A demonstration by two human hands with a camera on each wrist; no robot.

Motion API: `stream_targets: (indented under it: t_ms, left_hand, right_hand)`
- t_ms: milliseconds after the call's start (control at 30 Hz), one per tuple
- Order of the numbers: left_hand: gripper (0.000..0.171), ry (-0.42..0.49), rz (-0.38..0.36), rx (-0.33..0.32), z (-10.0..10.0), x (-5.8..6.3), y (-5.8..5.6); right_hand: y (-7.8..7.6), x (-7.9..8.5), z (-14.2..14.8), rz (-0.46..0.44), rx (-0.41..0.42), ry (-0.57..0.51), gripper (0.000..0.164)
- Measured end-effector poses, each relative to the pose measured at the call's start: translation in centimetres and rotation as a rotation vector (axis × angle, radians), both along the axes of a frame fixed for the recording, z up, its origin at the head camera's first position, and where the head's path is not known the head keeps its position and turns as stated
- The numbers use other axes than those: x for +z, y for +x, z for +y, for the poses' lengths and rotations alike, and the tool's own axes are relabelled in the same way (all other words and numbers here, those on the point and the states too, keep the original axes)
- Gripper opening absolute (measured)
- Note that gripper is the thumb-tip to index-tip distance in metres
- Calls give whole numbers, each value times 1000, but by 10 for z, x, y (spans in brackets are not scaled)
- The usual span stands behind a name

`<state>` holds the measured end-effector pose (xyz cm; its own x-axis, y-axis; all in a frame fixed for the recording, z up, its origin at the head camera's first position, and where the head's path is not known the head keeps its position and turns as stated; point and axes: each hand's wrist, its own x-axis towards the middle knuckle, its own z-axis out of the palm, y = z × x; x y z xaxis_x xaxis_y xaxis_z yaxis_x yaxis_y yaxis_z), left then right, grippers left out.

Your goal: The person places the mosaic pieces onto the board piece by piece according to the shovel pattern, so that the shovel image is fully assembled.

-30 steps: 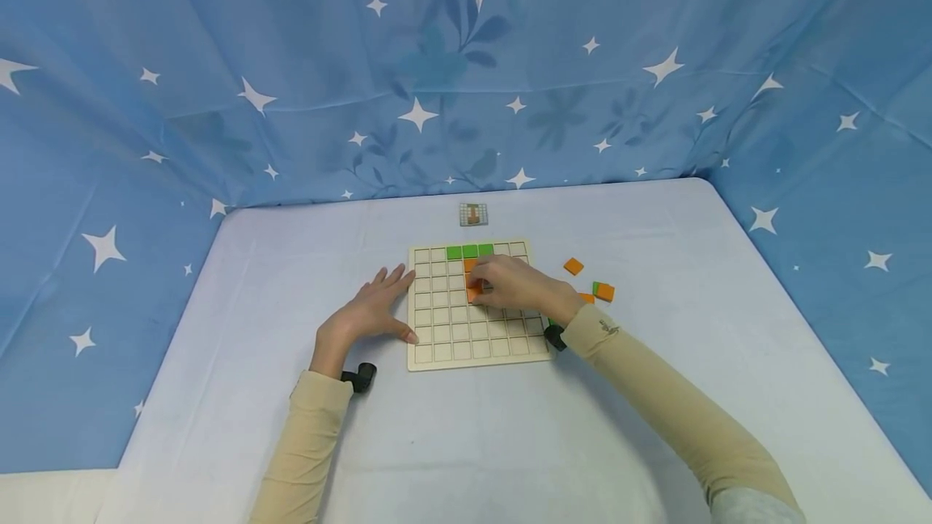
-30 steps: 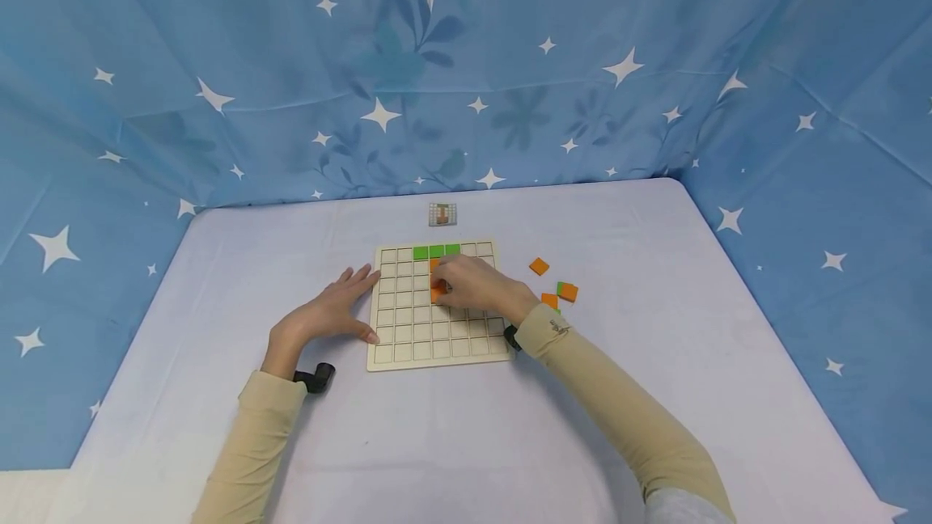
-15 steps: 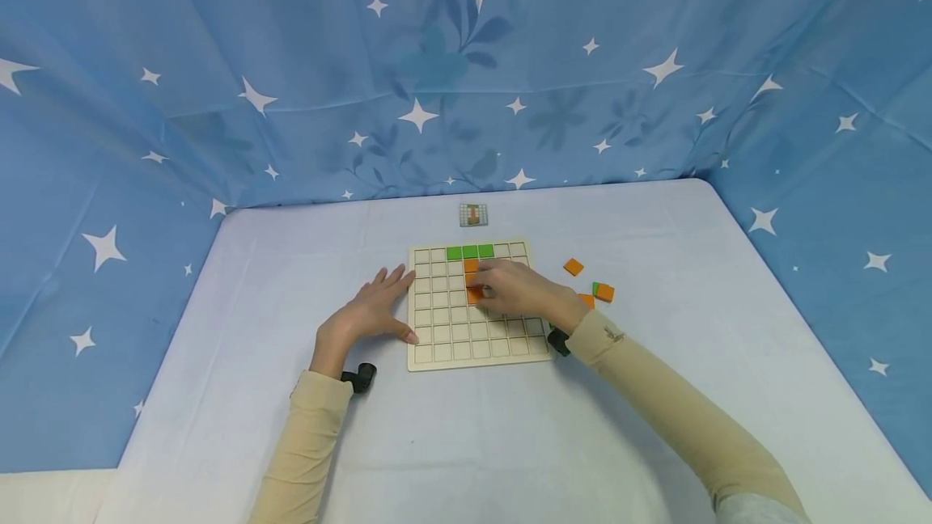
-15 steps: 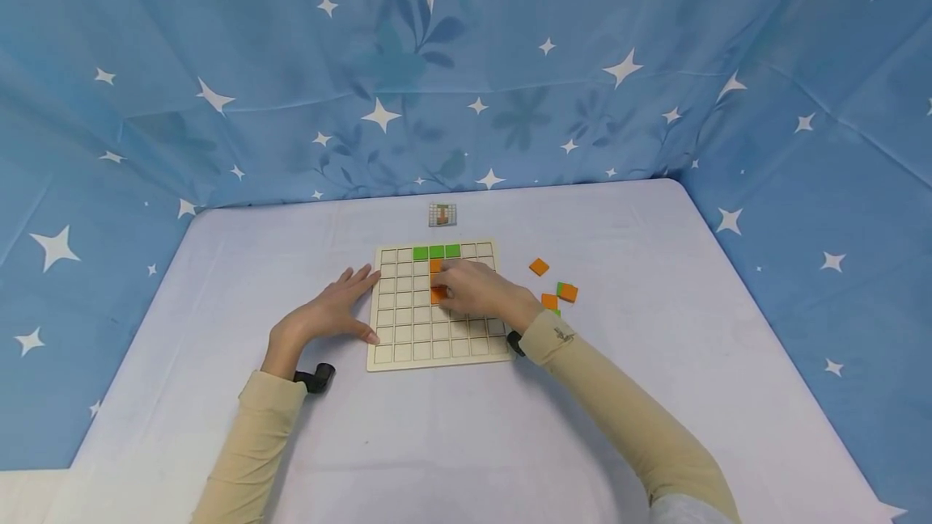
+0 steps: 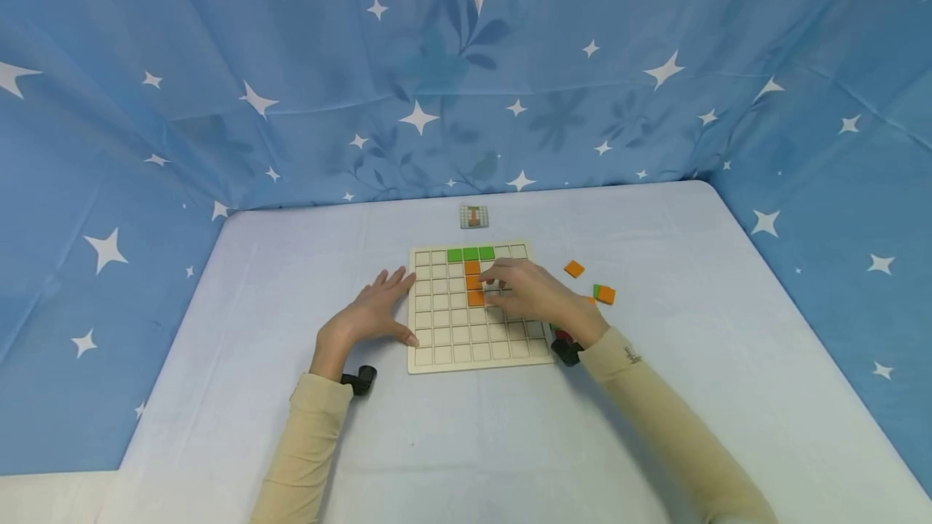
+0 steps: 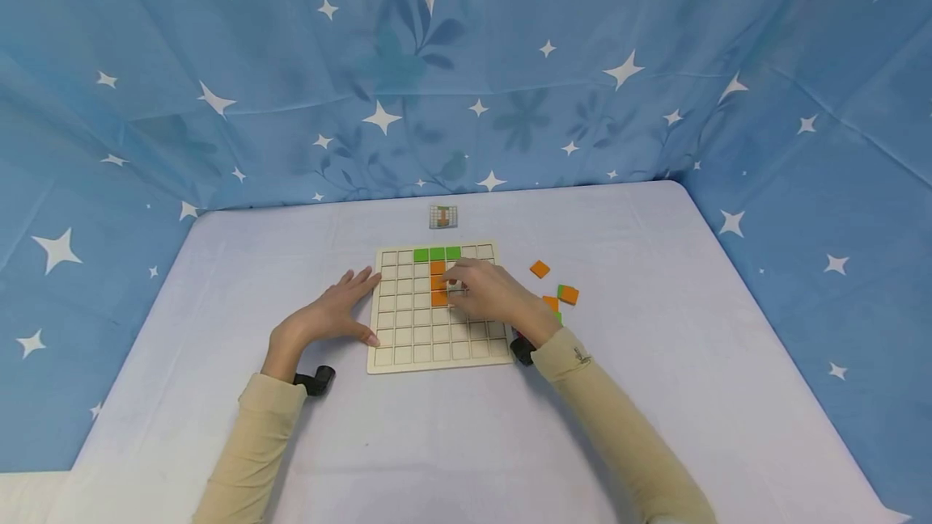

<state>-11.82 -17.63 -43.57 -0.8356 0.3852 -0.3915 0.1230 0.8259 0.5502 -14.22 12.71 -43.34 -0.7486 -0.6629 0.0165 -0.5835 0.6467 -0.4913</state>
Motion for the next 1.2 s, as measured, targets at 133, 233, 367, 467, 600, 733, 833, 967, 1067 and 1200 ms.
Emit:
stream_targets:
  t_ms: [133,233,367,467,600,733,833,967,1067,1200]
  left_hand:
    - [117,-4,1,-3,0,-1,0]
    - [117,-7,0,-4,0,-2,0]
    - [117,-8,-6,3,0,-1,0]
    - [116,-8,-8,5,0,0,0]
    - [117,-5,-10,4,0,0,0]
    - [116,-1,-10,3,1,1,0]
    - [116,-4,-7,-2,3,0,-1]
    - [117,-9,-12,0,3,0,-2]
    - [117,-9,-15,4,2,0,-2]
    - [117,-4,-14,5,1,0,-1]
  right_hand:
    - [1,3,9,0,-48,-52,33]
    - [-1,3,16,8,-77,-87,32]
    - [-2,0,23,-22,-103,-117,33]
    - [-3,-4,27,-38,-114,-129,32]
    - [-4,-5,32,-22,-129,-159,31]
    - [-4,-4,39,-1,-170,-164,31]
    - [-4,-4,46,5,-199,-145,31]
    - [-5,-3,54,4,-224,-140,29]
    - [-6,-2,57,-5,-264,-124,29]
    - [-7,-1,61,-32,-357,-85,30]
